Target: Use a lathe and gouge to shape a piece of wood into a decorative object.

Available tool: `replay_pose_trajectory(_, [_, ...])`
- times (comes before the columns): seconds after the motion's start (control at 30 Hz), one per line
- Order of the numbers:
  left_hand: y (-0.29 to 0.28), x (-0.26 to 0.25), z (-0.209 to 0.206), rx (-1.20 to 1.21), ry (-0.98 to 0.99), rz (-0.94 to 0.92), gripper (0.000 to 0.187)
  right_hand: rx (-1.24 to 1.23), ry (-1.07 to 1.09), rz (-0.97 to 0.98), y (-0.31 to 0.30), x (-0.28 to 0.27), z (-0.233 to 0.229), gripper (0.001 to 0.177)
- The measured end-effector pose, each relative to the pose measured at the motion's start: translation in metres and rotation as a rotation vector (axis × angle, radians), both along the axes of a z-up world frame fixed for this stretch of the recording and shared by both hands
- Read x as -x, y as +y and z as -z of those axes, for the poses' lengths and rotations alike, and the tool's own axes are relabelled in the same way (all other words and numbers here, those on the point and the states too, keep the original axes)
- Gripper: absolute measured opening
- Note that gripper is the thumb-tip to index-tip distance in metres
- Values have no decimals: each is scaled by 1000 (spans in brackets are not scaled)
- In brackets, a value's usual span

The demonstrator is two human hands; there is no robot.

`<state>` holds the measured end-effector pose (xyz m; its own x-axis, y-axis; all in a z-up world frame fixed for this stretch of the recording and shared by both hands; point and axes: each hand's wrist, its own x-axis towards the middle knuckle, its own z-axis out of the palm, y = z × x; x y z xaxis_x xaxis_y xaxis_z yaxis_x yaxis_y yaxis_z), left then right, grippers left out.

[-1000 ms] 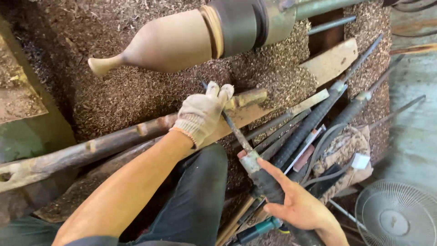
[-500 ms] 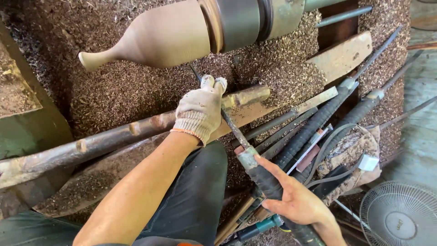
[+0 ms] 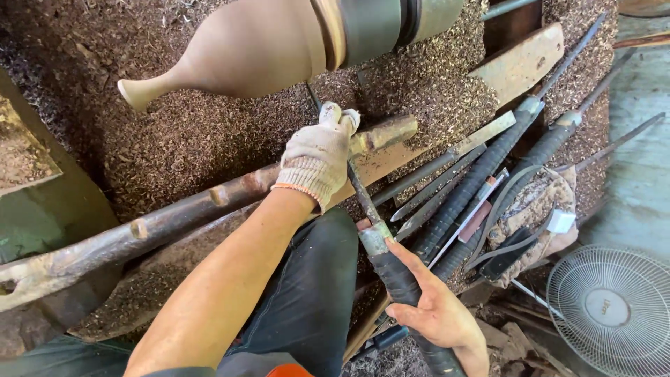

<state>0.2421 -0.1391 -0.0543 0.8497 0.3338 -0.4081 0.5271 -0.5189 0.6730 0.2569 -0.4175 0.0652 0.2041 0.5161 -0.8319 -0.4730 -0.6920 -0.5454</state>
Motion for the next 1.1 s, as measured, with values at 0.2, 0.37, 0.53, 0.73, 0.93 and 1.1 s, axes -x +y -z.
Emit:
replay_pose_trajectory(0.2, [1,0,5,-2,-31,42,37,6,-7,90,-5,18,7,98])
replay_pose_trajectory(0.37, [3,-2,7,-4,-16,69,35,-1,-68,98,-3,32,12,100])
replay_pose_trajectory(0.53, [5,-7,5,70,92,45,28,-36,-114,112,-7,43,22,101])
replay_pose_trajectory(0.73, [0,-1,19,-47,-42,122,31,-79,-73,193,-4,55,22,104])
replay_pose_trajectory(0.93, [-8,10,-5,-204,87,208,57,42,-6,-12,-6,5,-20,112])
replay_pose_trajectory(1.1, [-19,-14,-15,-176,26,212,44,229,-20,-281,12,-79,-38,118])
